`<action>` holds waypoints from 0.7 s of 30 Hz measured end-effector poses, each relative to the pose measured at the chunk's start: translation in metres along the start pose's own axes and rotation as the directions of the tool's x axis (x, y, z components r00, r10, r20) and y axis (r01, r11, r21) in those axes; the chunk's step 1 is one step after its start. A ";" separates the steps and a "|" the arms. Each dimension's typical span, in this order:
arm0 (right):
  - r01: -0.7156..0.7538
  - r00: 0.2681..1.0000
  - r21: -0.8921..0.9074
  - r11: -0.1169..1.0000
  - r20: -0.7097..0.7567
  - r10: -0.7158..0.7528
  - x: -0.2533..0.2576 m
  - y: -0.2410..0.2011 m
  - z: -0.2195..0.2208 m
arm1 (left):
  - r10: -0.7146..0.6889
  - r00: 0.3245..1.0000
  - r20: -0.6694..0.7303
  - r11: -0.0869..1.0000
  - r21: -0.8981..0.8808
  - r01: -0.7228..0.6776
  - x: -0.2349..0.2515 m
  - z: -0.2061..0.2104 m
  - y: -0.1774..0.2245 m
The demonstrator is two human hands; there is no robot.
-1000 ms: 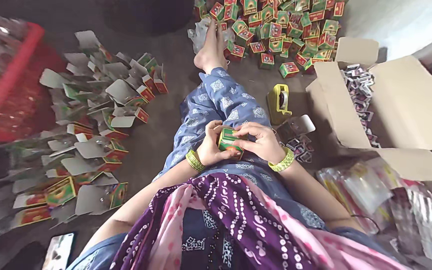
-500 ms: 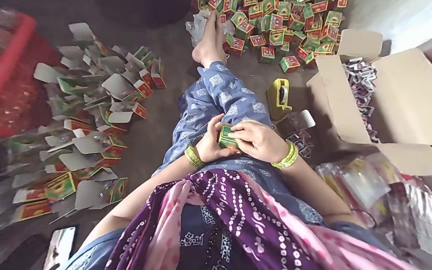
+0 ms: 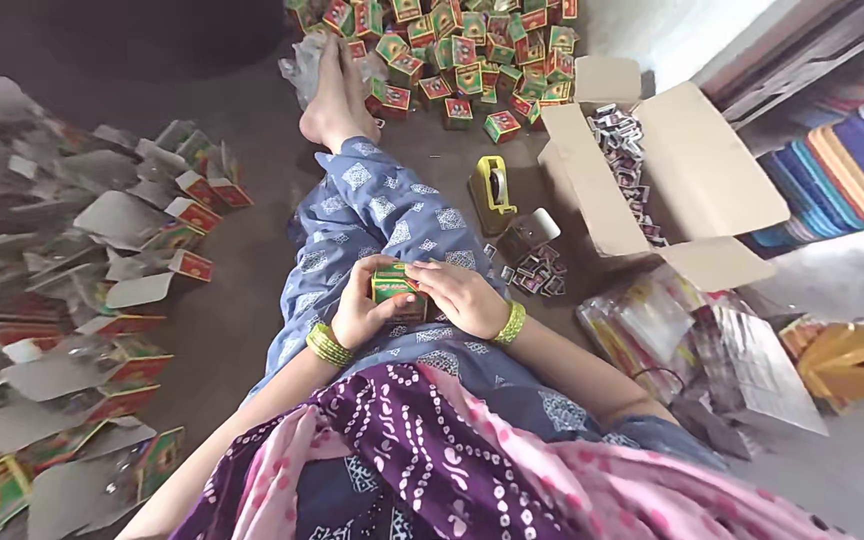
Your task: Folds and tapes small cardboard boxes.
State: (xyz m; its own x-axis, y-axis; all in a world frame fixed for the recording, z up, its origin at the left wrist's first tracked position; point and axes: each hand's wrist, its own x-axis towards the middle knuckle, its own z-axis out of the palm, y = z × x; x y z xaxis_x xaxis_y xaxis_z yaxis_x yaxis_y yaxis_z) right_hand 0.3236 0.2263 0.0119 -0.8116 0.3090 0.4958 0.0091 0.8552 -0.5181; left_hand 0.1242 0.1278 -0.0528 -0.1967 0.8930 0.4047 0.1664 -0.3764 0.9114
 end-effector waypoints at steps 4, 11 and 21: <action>-0.166 0.982 0.084 0.983 -0.074 0.172 -0.012 0.027 -0.017 | 0.011 1.000 -0.014 1.000 0.008 -0.011 0.003 -0.003 0.000; -0.762 0.518 -0.472 0.443 -0.034 0.855 -0.067 0.123 -0.052 | -0.063 0.995 -0.071 0.995 -0.085 0.057 0.004 -0.005 0.001; -0.824 0.306 -0.498 0.271 0.012 0.952 -0.083 0.176 -0.049 | -0.051 0.996 -0.078 0.996 -0.075 0.045 0.004 -0.005 -0.001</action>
State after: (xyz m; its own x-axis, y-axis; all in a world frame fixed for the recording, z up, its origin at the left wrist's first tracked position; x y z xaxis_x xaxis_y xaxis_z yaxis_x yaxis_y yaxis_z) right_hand 0.4212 0.3718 -0.0857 -0.2462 0.9039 -0.3498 0.9621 0.1842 -0.2013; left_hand 0.1180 0.1305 -0.0515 -0.2796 0.8891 0.3622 0.0844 -0.3531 0.9318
